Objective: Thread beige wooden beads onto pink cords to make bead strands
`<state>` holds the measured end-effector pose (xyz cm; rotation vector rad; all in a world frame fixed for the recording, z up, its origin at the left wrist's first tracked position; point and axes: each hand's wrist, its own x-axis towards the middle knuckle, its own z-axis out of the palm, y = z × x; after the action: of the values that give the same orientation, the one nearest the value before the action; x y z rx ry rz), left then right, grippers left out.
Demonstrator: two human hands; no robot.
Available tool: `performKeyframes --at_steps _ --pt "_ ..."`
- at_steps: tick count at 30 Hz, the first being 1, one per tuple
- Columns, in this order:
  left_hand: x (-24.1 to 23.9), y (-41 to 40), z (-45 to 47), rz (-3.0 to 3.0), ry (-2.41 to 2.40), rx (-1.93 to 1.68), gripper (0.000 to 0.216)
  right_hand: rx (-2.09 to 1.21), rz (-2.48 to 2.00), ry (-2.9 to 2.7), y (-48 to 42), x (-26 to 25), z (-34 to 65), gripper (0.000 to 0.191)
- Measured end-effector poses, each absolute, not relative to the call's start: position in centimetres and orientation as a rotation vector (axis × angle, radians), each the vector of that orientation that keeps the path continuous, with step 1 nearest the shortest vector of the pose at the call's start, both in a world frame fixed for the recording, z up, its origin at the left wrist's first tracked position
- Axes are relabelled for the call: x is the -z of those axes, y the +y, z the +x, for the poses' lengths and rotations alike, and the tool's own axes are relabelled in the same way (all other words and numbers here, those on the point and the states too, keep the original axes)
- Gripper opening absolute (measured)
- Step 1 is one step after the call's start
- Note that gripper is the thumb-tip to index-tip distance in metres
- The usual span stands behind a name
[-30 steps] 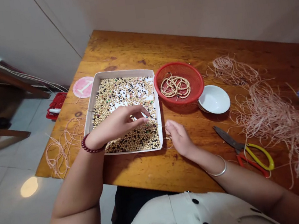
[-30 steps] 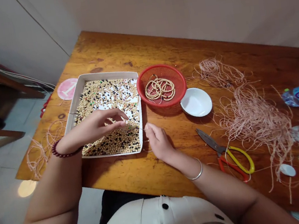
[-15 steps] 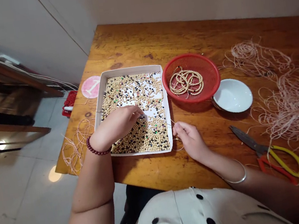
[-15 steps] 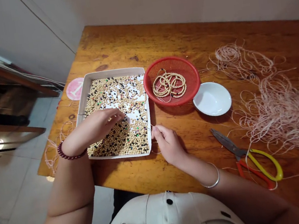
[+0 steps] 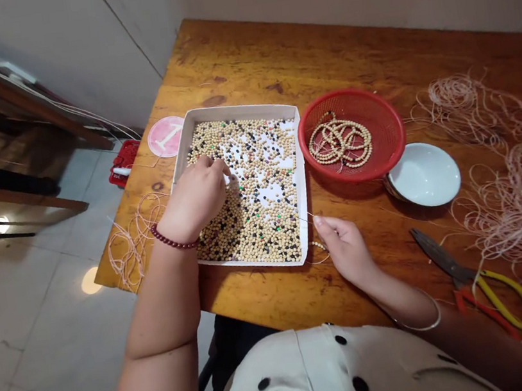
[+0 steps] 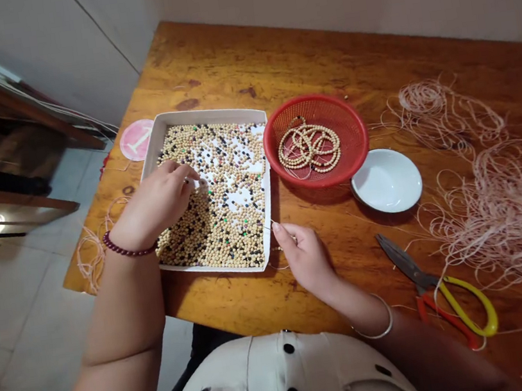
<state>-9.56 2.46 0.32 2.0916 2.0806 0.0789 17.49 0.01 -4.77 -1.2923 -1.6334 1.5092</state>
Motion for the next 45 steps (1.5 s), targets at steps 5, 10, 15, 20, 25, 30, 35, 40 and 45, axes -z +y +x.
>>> performKeyframes --at_steps 5,10,15,20,25,30,35,40,45 --pt "-0.9 2.6 -8.8 2.044 2.036 -0.022 0.022 -1.644 -1.333 -1.543 0.4 5.1 17.9 0.049" --pt "-1.3 2.4 -8.0 1.932 1.845 -0.012 0.017 -1.727 -1.333 -1.429 0.6 5.0 18.1 0.050" --pt "-1.6 2.2 -7.9 1.889 1.633 -0.053 0.013 -1.848 -1.288 -1.248 1.1 4.7 17.8 0.049" --pt "-1.9 2.0 -7.4 1.871 1.440 -0.046 0.018 -1.852 -1.301 -1.106 1.0 4.4 17.7 0.049" --pt "-2.0 1.9 -6.0 1.843 1.295 -0.036 0.018 -1.817 -1.353 -1.162 0.5 4.0 17.8 0.049" --pt "-1.8 2.2 -5.1 1.869 1.351 -0.048 0.018 -1.839 -1.335 -1.141 0.3 3.9 17.9 0.048" --pt "-1.4 2.2 -5.2 2.000 1.458 -0.053 0.018 -1.843 -1.332 -1.099 0.1 4.0 17.9 0.046" --pt "-0.8 2.1 -5.7 2.089 1.517 -0.010 0.035 -1.834 -1.347 -1.114 0.1 4.0 17.8 0.045" --pt "-0.4 2.2 -5.8 2.092 1.542 0.035 0.037 -1.836 -1.373 -1.204 0.0 3.9 18.0 0.044"
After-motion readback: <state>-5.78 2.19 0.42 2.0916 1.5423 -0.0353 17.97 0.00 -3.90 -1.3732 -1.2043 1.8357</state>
